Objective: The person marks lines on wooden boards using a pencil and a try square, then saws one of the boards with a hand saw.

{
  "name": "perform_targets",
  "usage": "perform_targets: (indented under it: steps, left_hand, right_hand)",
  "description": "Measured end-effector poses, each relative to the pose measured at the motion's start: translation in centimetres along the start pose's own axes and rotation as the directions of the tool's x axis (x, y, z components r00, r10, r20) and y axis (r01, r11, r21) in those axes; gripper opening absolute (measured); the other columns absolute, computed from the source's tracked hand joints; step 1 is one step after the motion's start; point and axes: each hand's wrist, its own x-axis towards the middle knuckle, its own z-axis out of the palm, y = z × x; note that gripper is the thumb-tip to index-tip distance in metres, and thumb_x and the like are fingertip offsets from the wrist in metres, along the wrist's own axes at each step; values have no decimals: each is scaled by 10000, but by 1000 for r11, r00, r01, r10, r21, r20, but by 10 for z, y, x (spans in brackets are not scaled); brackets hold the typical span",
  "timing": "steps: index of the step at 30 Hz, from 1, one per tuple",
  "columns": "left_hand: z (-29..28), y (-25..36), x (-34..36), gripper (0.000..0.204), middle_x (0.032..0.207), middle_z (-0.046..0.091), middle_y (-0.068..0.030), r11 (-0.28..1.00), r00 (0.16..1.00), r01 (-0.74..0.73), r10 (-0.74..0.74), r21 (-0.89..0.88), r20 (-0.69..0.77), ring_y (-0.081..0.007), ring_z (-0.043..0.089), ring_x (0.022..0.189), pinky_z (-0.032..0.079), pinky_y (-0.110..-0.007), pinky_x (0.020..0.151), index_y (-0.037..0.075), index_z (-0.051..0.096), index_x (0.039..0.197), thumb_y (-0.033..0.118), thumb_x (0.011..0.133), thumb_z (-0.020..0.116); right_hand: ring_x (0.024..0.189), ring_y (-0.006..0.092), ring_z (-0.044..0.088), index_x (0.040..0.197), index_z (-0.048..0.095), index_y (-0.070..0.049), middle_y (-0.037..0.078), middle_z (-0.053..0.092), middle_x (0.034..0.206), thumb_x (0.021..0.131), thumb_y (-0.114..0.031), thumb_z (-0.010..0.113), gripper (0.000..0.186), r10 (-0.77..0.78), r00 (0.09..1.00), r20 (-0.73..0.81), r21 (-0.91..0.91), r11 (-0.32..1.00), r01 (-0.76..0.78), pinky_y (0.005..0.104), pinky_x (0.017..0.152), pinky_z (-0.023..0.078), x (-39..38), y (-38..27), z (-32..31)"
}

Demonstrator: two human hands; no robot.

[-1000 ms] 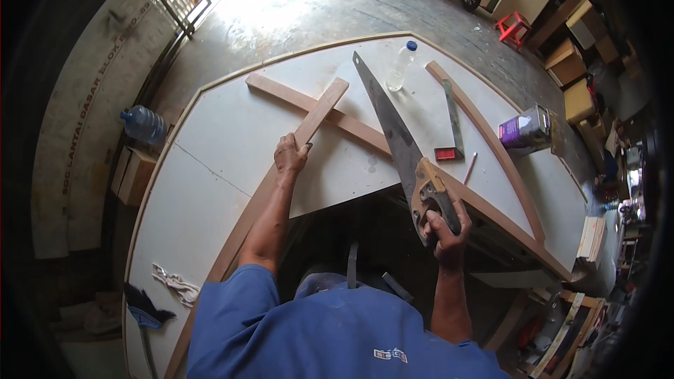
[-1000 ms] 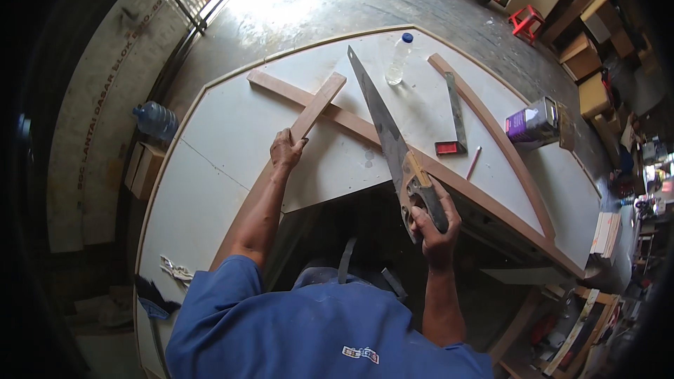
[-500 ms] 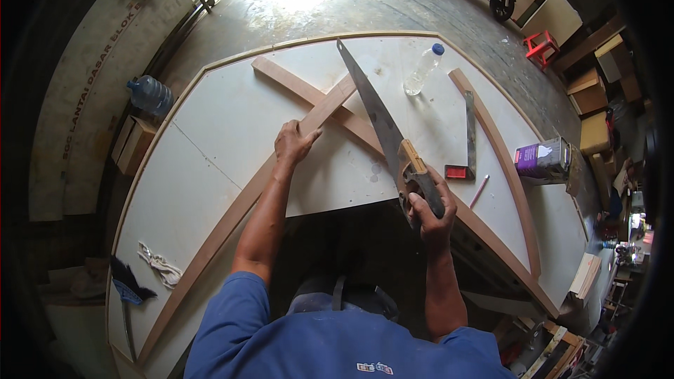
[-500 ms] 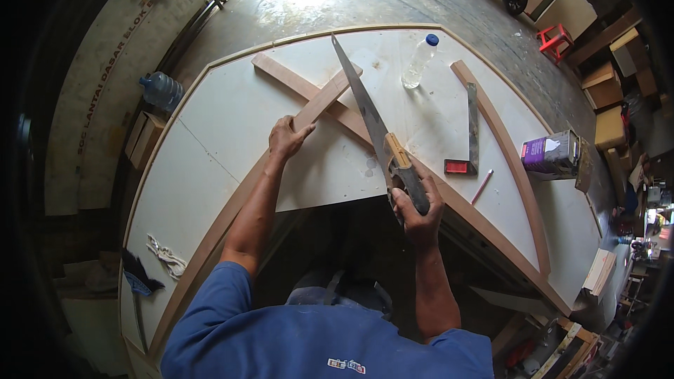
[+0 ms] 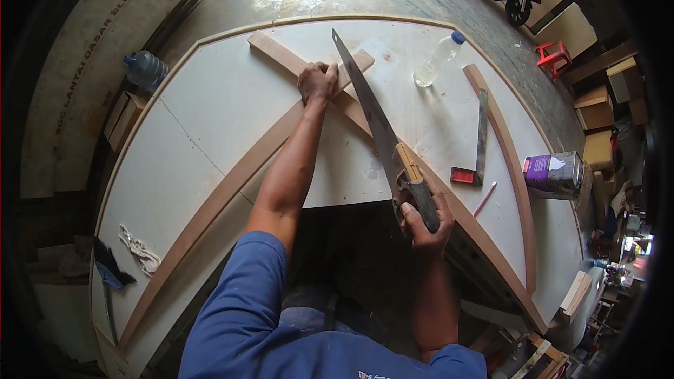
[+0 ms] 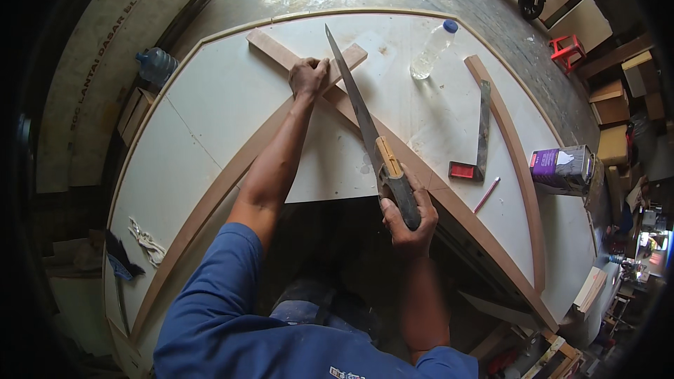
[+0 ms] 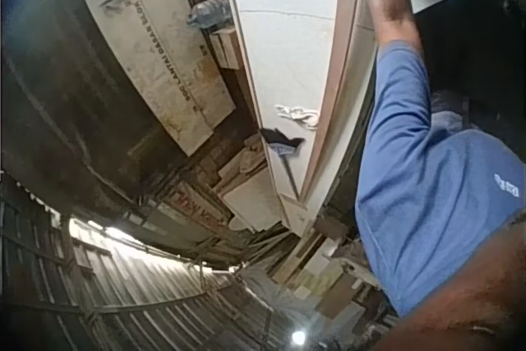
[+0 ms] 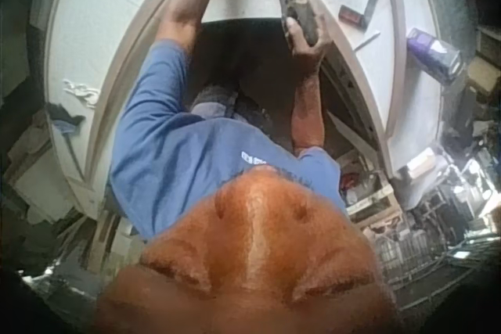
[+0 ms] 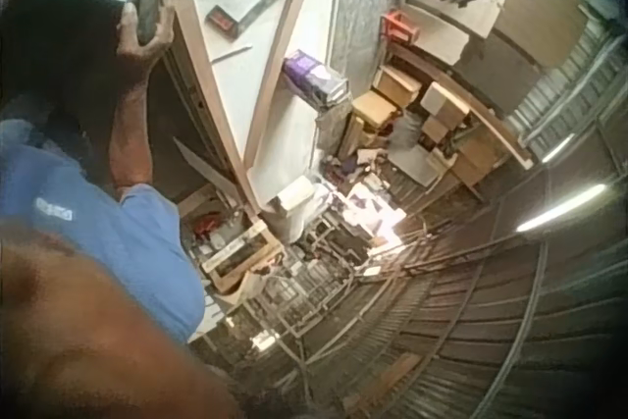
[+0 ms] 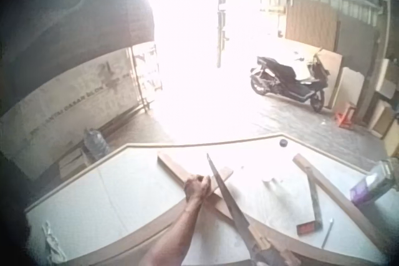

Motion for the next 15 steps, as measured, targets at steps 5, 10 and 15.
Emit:
perform_targets:
  steps: [5, 10, 15]
  left_hand:
    - [6, -2, 4, 391, 928, 787, -105, 999, 1000, -3, 3, 41, -11, -268, 761, 841, 580, -384, 804, 123, 832, 901, 501, 841, 751]
    - [3, -1, 1, 393, 916, 781, -107, 999, 999, -40, 41, 30, -32, -274, 755, 858, 573, -382, 823, 122, 832, 889, 504, 828, 760]
    - [0, 4, -2, 388, 926, 779, -106, 998, 999, -34, 36, 44, -39, -279, 751, 870, 571, -385, 840, 121, 830, 872, 499, 822, 763]
  right_hand:
    - [642, 59, 554, 1431, 549, 26, 57, 664, 941, 858, -29, 637, 582, -20, 1000, -19, 20, 1000, 21, 220, 582, 479, 1, 5, 0]
    - [704, 72, 582, 1415, 555, 38, 79, 687, 1032, 842, -23, 644, 583, -45, 999, 5, -16, 999, 45, 232, 649, 504, -1, 11, -2]
    - [754, 84, 594, 1410, 555, 55, 96, 686, 1062, 841, -34, 650, 583, -45, 999, -2, -71, 996, 45, 246, 700, 518, -1, 14, -7]
